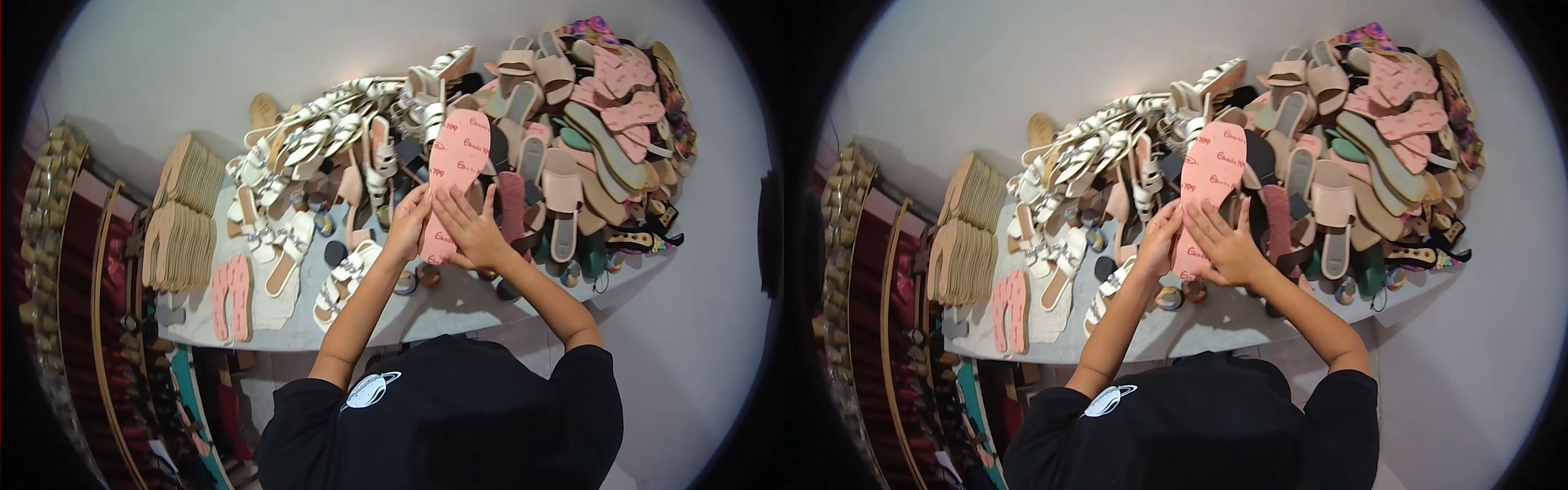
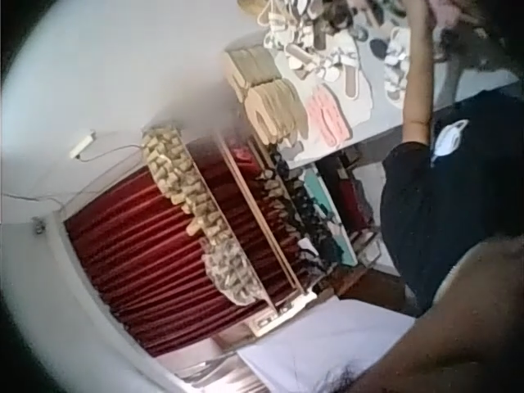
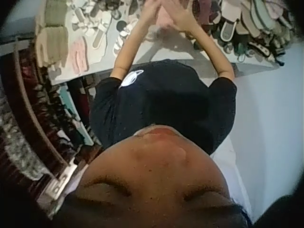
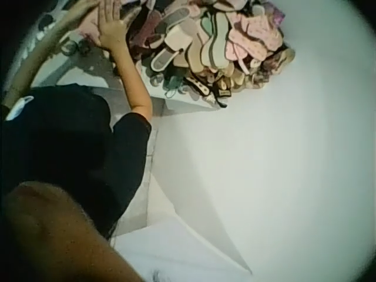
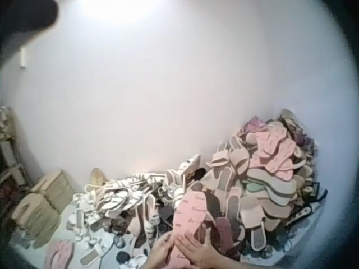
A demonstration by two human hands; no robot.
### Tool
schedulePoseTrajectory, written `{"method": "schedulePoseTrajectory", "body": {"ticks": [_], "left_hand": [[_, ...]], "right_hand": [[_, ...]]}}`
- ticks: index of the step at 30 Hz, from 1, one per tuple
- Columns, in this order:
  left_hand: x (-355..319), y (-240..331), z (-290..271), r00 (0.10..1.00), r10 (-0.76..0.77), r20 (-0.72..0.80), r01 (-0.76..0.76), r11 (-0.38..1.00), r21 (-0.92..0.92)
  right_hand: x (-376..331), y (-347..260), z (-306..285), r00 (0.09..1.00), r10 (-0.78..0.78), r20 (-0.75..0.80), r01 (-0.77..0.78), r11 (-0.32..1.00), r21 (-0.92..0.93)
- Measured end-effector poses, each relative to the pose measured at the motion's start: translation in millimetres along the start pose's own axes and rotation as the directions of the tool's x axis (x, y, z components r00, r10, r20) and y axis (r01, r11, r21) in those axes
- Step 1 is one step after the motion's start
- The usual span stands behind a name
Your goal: Inspecting and sorting pink shoe soles and finished sandals on a workstation table.
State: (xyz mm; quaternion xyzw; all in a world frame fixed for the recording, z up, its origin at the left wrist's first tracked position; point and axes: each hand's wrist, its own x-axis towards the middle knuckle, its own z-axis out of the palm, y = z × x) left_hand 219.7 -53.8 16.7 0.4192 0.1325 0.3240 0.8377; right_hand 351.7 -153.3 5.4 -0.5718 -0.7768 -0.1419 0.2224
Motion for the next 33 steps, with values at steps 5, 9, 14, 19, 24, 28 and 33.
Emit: {"method": "schedulePoseTrajectory", "body": {"ticks": [5,9,14,19,24,28,33], "left_hand": [[-33,37,-41,0.981,0.108,-0.163,-0.107,0.994,0.013],[-61,69,-75,0.958,0.166,-0.233,-0.145,0.984,0.106],[-121,102,-125,0.899,0.295,-0.323,-0.127,0.883,0.452],[-187,135,-192,0.856,0.463,-0.231,-0.091,0.574,0.813],[-253,176,-228,0.859,0.346,-0.378,0.063,0.66,0.749],[-307,190,-266,0.794,0.384,-0.472,0.07,0.713,0.698],[-366,216,-284,0.753,0.503,-0.425,0.318,0.288,0.903]], "right_hand": [[8,-64,30,0.985,-0.166,0.05,0.152,0.965,0.214],[40,-97,28,0.816,-0.575,-0.054,0.501,0.657,0.564],[120,-112,35,0.894,-0.438,-0.097,0.446,0.849,0.283],[202,-136,39,0.899,-0.366,0.24,0.341,0.93,0.14],[259,-196,81,0.77,-0.511,0.383,0.5,0.855,0.136],[290,-262,114,0.664,-0.595,0.452,0.55,0.799,0.244],[327,-320,163,0.65,-0.682,0.336,0.567,0.729,0.383]]}}
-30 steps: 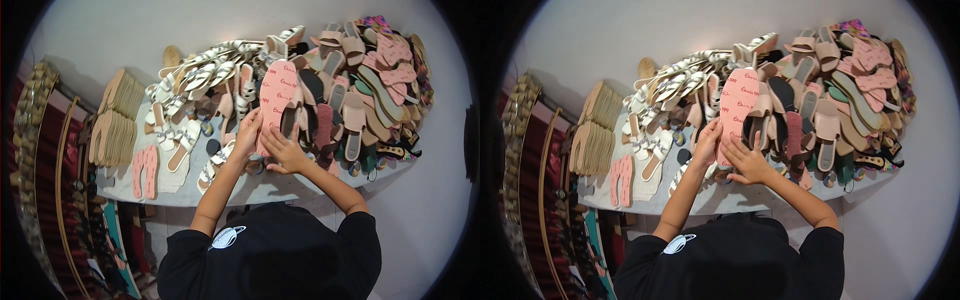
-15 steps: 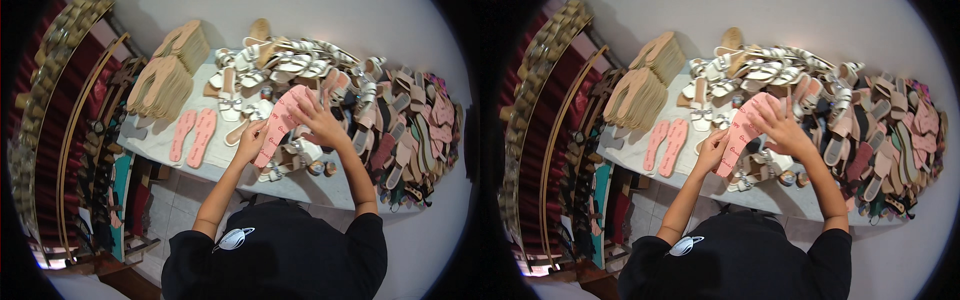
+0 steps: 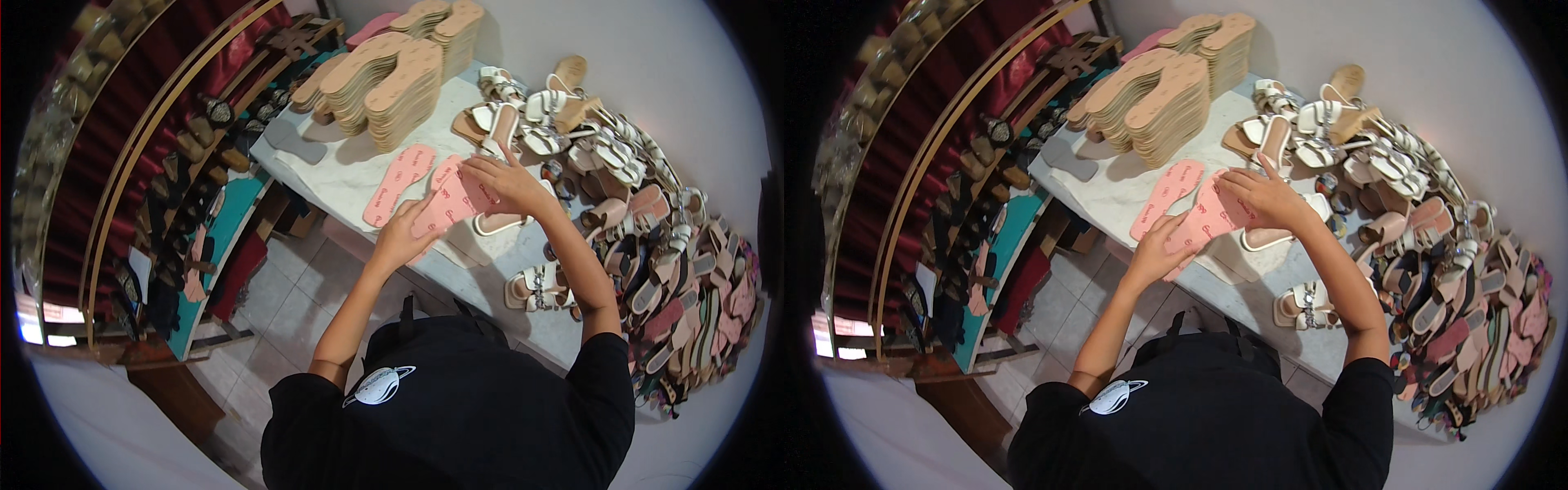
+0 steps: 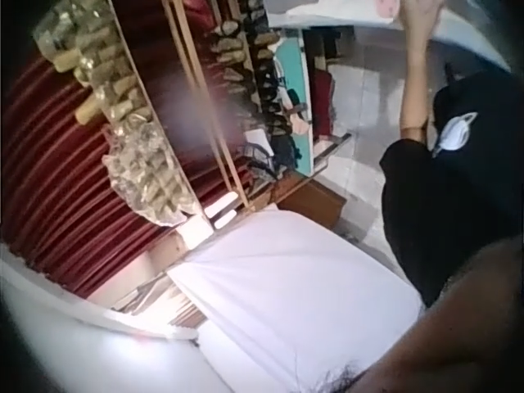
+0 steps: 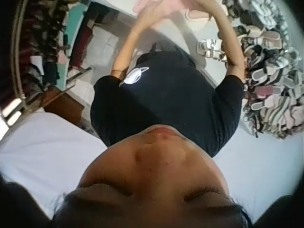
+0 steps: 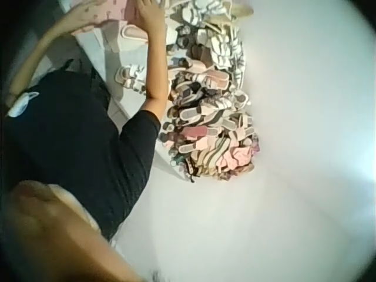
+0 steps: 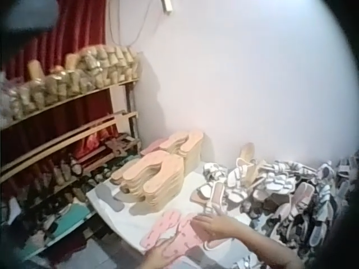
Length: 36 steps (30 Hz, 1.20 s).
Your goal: Inspecting and sorting pink shoe soles and finished sandals on a workstation table.
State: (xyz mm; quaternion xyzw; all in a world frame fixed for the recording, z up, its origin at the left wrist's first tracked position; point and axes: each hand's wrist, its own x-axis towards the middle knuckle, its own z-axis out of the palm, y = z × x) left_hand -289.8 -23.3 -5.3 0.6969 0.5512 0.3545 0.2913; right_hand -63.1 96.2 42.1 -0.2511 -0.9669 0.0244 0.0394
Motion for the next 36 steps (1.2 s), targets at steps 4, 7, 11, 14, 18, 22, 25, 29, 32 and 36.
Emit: {"method": "schedulePoseTrajectory", "body": {"ticks": [4,7,11,14,18,22,25,29,32,36], "left_hand": [[-25,-40,-5,0.972,-0.024,-0.235,0.083,0.967,0.242],[-34,-65,-4,0.939,-0.088,-0.333,0.204,0.921,0.332],[-31,-89,5,0.888,-0.083,-0.451,0.31,0.834,0.456],[-27,-106,15,0.866,-0.072,-0.494,0.326,0.832,0.45],[-23,-123,26,0.829,-0.13,-0.544,0.363,0.865,0.346],[-22,-131,35,0.809,-0.119,-0.575,0.356,0.879,0.318],[-24,-134,37,0.804,-0.169,-0.57,0.393,0.87,0.296],[-27,-137,39,0.821,-0.148,-0.551,0.358,0.885,0.296],[-28,-137,39,0.829,-0.119,-0.547,0.332,0.891,0.309],[-27,-138,41,0.826,-0.108,-0.554,0.346,0.872,0.345]], "right_hand": [[53,15,22,0.998,-0.048,-0.031,0.051,0.993,0.108],[87,24,33,0.997,-0.082,0.007,0.08,0.992,0.099],[123,31,54,0.99,-0.095,0.102,0.099,0.995,-0.032],[140,41,79,0.982,-0.09,0.164,0.105,0.991,-0.087],[151,46,93,0.974,-0.014,0.228,0.005,0.999,0.041],[158,55,108,0.964,0.088,0.25,-0.09,0.996,-0.004],[156,62,118,0.963,0.101,0.251,-0.12,0.991,0.061],[153,66,125,0.961,0.128,0.246,-0.153,0.984,0.087],[151,68,129,0.953,0.164,0.253,-0.199,0.973,0.12],[151,65,129,0.95,0.175,0.258,-0.214,0.968,0.133]]}}
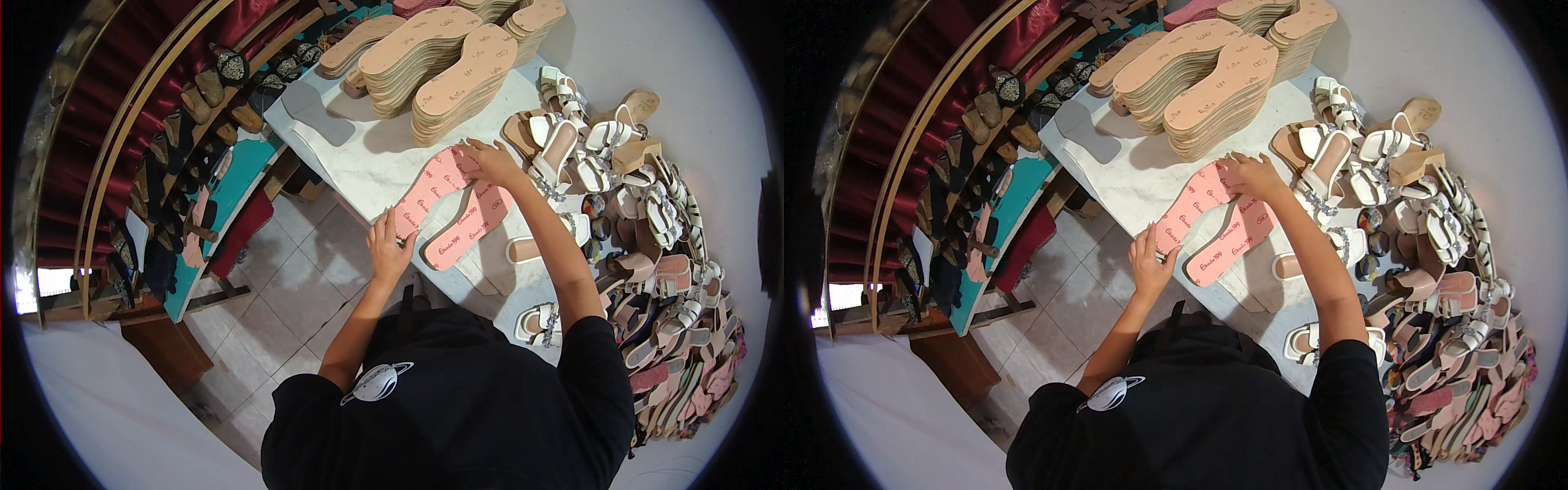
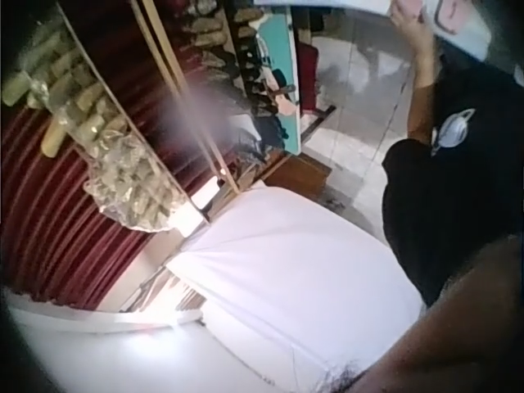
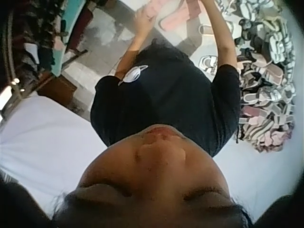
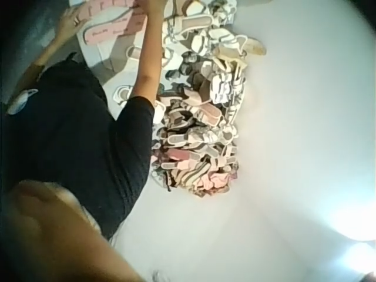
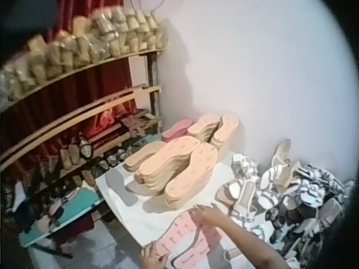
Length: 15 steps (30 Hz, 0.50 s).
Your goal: Inspecting and sorting pink shoe soles and finished sandals on a workstation table.
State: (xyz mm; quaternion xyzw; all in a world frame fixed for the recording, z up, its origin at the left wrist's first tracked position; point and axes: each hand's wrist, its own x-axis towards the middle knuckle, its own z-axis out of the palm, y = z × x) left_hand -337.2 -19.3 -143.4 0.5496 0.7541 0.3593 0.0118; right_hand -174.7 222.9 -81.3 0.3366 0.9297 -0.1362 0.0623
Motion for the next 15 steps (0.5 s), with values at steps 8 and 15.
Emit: {"method": "schedulePoseTrajectory", "body": {"ticks": [8,15], "left_hand": [[4.4,5.3,-1.3,0.999,-0.031,0.013,0.031,0.999,-0.009],[3.5,2.5,1.0,0.999,-0.047,0.003,0.047,0.999,-0.003]], "right_hand": [[5.3,6.2,7.1,0.997,-0.032,-0.075,0.039,0.996,0.084],[4.2,2.2,6.0,0.997,-0.041,-0.073,0.046,0.996,0.078]]}}
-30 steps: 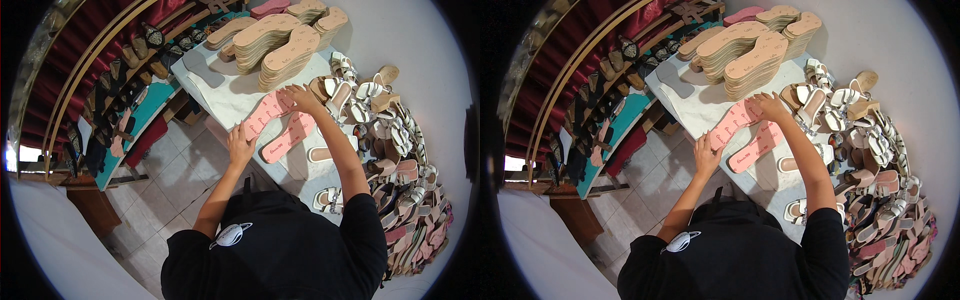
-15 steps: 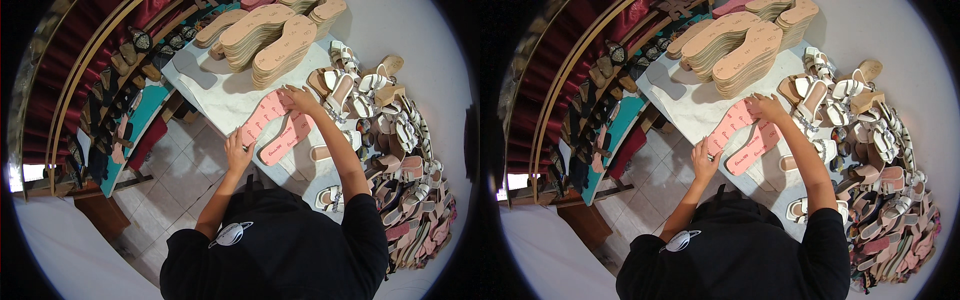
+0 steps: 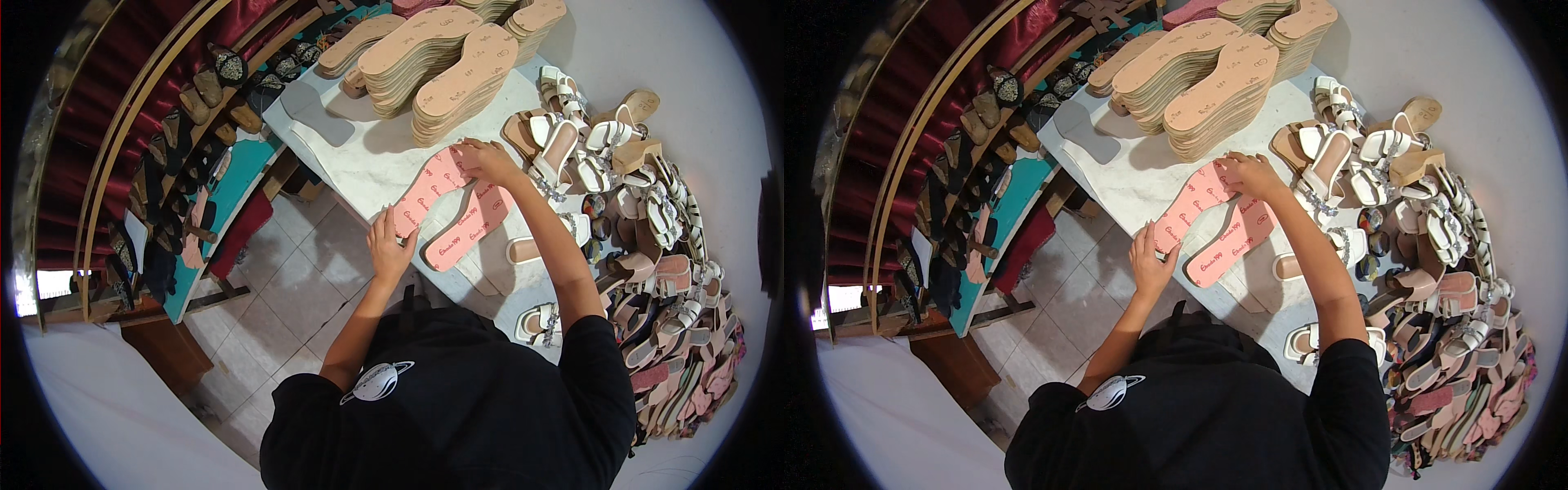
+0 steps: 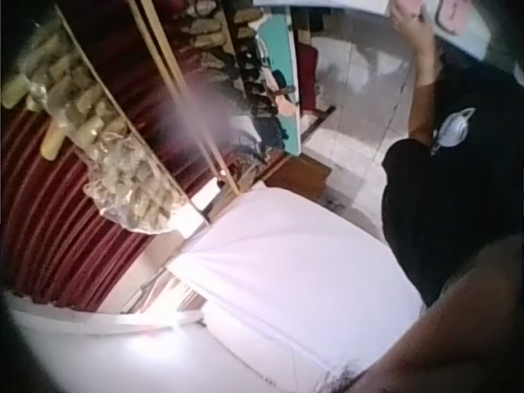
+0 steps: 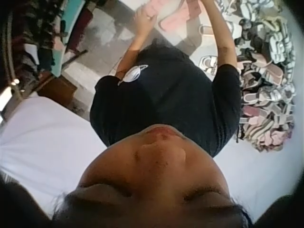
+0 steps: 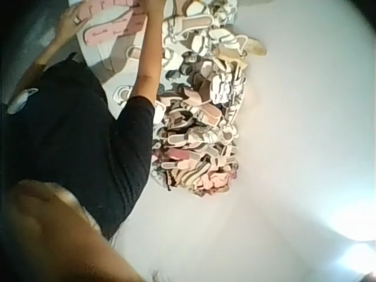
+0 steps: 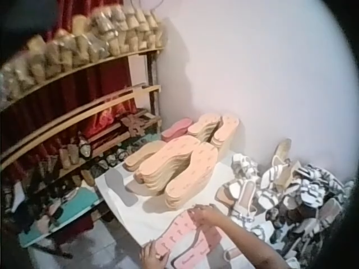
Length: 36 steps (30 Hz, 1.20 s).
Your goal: Inspecting and sorting pink shoe soles and finished sandals on a workstation table.
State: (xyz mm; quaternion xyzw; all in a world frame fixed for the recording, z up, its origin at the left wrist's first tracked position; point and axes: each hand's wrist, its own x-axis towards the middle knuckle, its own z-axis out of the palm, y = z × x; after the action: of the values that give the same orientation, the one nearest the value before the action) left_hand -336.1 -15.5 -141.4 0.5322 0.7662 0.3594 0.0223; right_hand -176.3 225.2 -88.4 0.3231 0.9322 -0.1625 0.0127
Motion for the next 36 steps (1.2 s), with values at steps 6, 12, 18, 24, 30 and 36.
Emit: {"method": "schedulePoseTrajectory", "body": {"ticks": [6,12,18,24,30,36], "left_hand": [[-2,-1,-2,1.0,0.003,0.016,-0.003,1.0,-0.003],[-5,-5,1,1.0,0.009,0.028,-0.009,1.0,0.008],[-5,-4,5,1.0,0.011,0.013,-0.011,1.0,0.003],[-4,-6,1,0.997,-0.025,0.071,0.024,1.0,0.007],[-2,-6,2,0.996,-0.016,0.088,0.014,1.0,0.024],[-5,-1,1,0.998,-0.027,0.063,0.026,0.999,0.019]], "right_hand": [[-1,-1,1,0.999,-0.026,-0.025,0.027,0.999,0.019],[-2,4,10,0.996,-0.049,-0.07,0.049,0.999,0.004],[-2,5,13,0.997,-0.037,-0.07,0.039,0.999,0.024],[-4,2,12,0.997,-0.007,-0.072,0.013,0.996,0.089],[-4,3,17,0.995,-0.028,-0.095,0.036,0.996,0.082],[-5,2,11,0.998,0.0,-0.063,0.007,0.993,0.116]]}}
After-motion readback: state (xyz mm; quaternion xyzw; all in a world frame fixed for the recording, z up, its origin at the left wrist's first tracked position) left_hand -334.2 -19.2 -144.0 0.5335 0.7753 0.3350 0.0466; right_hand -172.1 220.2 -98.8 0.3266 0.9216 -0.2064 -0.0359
